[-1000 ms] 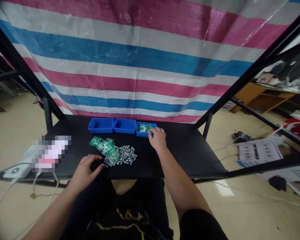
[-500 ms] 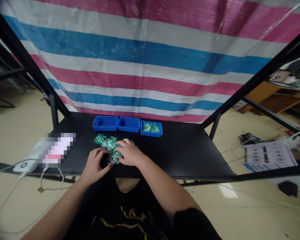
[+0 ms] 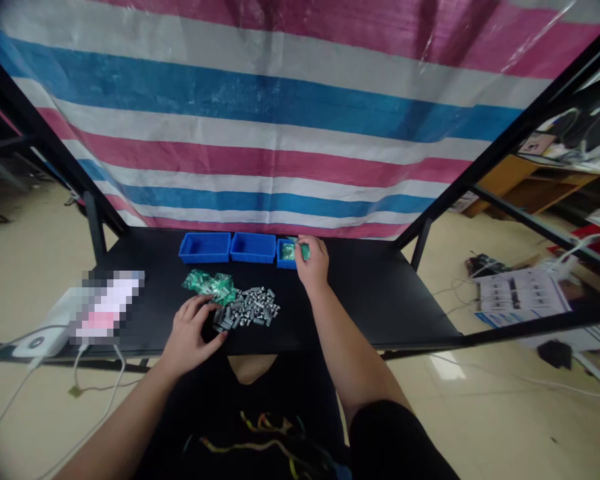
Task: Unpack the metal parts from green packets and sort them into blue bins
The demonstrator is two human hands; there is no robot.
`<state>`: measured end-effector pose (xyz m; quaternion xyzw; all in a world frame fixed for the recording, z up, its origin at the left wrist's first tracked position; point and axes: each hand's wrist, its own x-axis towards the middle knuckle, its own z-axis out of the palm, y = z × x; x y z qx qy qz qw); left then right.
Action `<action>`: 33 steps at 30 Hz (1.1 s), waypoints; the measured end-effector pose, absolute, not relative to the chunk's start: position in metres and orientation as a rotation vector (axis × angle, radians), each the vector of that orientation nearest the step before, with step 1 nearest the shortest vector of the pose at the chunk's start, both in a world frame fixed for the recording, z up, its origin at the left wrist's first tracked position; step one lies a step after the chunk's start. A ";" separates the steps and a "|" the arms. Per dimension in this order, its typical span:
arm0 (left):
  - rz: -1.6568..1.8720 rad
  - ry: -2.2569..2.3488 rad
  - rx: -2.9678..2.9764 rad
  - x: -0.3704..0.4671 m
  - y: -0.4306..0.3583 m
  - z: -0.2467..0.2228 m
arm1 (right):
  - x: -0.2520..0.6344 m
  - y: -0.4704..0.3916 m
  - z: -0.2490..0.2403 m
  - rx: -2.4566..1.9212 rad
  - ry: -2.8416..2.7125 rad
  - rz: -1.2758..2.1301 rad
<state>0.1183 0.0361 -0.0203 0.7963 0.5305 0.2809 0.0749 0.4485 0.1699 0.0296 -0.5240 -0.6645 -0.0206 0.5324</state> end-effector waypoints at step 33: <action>0.713 2.058 2.212 0.129 0.101 -0.016 | 0.473 0.153 -0.033 -1.489 -1.709 -0.339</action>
